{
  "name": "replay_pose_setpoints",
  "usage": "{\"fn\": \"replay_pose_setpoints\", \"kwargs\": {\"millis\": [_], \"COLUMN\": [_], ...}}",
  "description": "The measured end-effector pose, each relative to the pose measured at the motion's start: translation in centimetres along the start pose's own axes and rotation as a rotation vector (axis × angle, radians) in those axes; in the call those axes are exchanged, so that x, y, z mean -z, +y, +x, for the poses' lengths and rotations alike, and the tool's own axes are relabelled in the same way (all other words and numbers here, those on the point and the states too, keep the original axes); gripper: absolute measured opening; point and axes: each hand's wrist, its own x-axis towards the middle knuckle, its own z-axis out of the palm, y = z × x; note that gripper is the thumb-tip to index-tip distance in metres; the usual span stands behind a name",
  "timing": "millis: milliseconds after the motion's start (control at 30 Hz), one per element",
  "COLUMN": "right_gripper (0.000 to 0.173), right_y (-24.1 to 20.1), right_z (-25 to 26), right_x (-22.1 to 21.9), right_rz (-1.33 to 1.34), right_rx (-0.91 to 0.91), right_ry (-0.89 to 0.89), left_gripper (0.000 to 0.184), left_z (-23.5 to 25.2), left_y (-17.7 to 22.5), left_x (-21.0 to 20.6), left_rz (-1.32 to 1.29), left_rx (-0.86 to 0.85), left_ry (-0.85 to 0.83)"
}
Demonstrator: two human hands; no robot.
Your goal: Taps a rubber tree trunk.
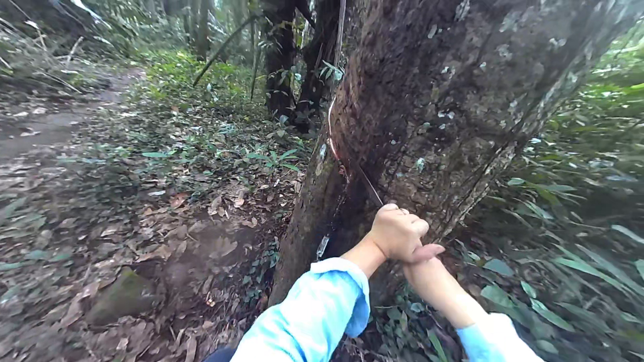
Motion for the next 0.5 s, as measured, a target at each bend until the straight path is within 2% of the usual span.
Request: {"fn": "replay_pose_setpoints", "kwargs": {"millis": [67,133,167,233,333,433,500], "right_gripper": [0.023,0.029,0.030,0.026,0.024,0.026,0.032], "right_y": [-1.9,-3.1,-2.9,-0.7,0.8,-1.4,-2.5], "right_z": [0.8,2.8,3.1,1.2,-1.6,0.4,1.2], "right_x": [0.4,2.4,2.9,1.8,0.4,1.7,3.4], "right_rz": [-0.011,-0.051,-0.072,-0.036,0.036,-0.049,0.005], "right_rx": [-0.056,-0.165,-0.172,-0.099,-0.054,-0.115,-0.218], "right_ry": [-0.043,-0.164,-0.178,-0.086,0.003,-0.079,-0.207], "left_gripper": [0.060,0.055,0.054,0.052,0.059,0.057,0.052], "left_z": [0.3,1.6,1.8,1.0,0.0,1.1,0.9], "left_y": [-1.2,-2.4,-2.6,-0.4,1.6,-0.2,-0.3], "left_x": [1.4,2.1,1.3,0.2,-0.5,1.2,0.1], "left_rz": [-0.030,-0.058,-0.049,-0.036,-0.022,-0.064,-0.045], "left_rx": [-0.041,0.033,0.058,0.103,-0.011,0.014,0.060], "left_ry": [-0.042,-0.092,-0.049,-0.073,0.001,-0.083,-0.045]}}
